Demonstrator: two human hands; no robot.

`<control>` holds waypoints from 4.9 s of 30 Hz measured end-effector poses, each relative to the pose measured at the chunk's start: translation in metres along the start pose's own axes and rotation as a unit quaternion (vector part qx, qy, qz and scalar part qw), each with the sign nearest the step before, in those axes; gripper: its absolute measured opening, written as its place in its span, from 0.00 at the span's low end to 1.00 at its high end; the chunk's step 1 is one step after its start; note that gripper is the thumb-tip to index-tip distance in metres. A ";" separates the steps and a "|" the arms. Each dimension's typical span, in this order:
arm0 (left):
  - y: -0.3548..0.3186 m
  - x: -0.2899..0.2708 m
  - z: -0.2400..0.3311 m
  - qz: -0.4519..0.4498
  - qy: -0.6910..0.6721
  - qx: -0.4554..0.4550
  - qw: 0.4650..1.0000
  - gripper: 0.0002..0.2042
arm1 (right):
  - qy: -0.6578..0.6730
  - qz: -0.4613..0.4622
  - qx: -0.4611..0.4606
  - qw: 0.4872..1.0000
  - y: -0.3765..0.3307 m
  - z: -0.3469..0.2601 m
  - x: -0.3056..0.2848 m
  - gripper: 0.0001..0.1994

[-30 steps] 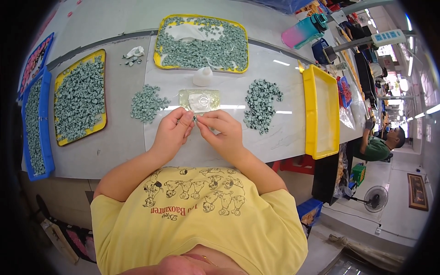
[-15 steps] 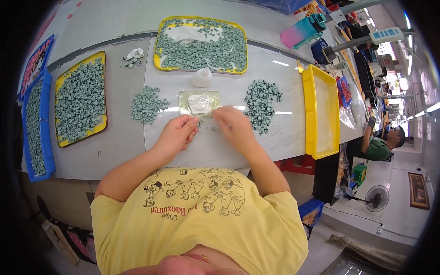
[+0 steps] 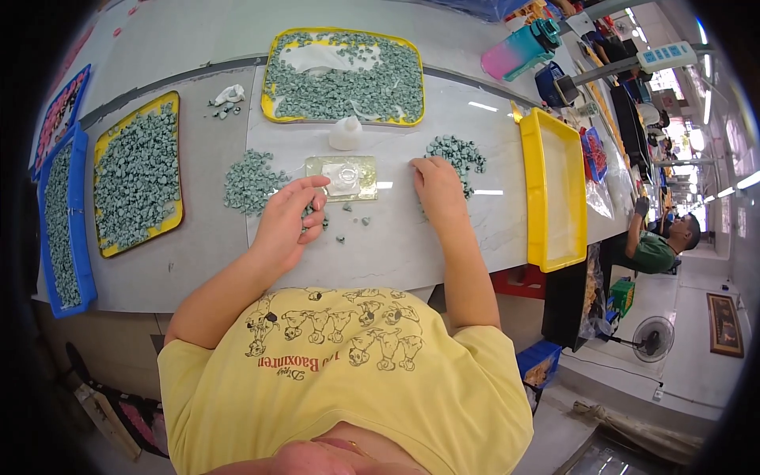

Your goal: Sorting and packaging small green components into a plastic bag at a factory workbench.

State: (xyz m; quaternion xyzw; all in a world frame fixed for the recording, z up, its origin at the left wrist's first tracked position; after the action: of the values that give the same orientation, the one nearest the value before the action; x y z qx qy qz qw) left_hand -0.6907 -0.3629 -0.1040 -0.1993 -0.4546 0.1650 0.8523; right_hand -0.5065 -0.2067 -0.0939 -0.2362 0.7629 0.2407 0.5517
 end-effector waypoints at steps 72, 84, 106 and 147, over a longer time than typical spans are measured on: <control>-0.007 -0.018 0.000 -0.029 0.061 -0.046 0.997 0.07 | 0.058 0.136 -0.267 0.952 -0.013 -0.071 0.013 0.12; -0.002 -0.019 -0.003 -0.050 0.045 -0.036 0.997 0.08 | 0.004 0.177 -0.337 0.925 -0.007 -0.066 0.024 0.15; -0.001 -0.020 -0.003 -0.071 0.019 -0.026 0.997 0.09 | 0.341 0.089 -0.037 0.935 -0.014 -0.072 0.023 0.06; -0.016 -0.015 -0.003 -0.082 0.051 -0.019 0.995 0.18 | 0.179 0.228 -0.370 0.883 -0.029 -0.105 0.031 0.12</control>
State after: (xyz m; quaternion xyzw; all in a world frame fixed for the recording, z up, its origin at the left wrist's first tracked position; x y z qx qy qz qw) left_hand -0.6945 -0.3840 -0.1088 -0.1860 -0.4282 0.0754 0.8811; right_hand -0.5732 -0.2981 -0.0977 -0.2820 0.7370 0.5780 0.2079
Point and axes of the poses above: each hand's wrist, its own y-axis towards the middle knuckle, its own x-axis out of the palm, z = x × y, the point moved 1 cm from there along y, towards the middle knuckle, and after that the axes turned 2 degrees about -y, right-handed, at the moved point
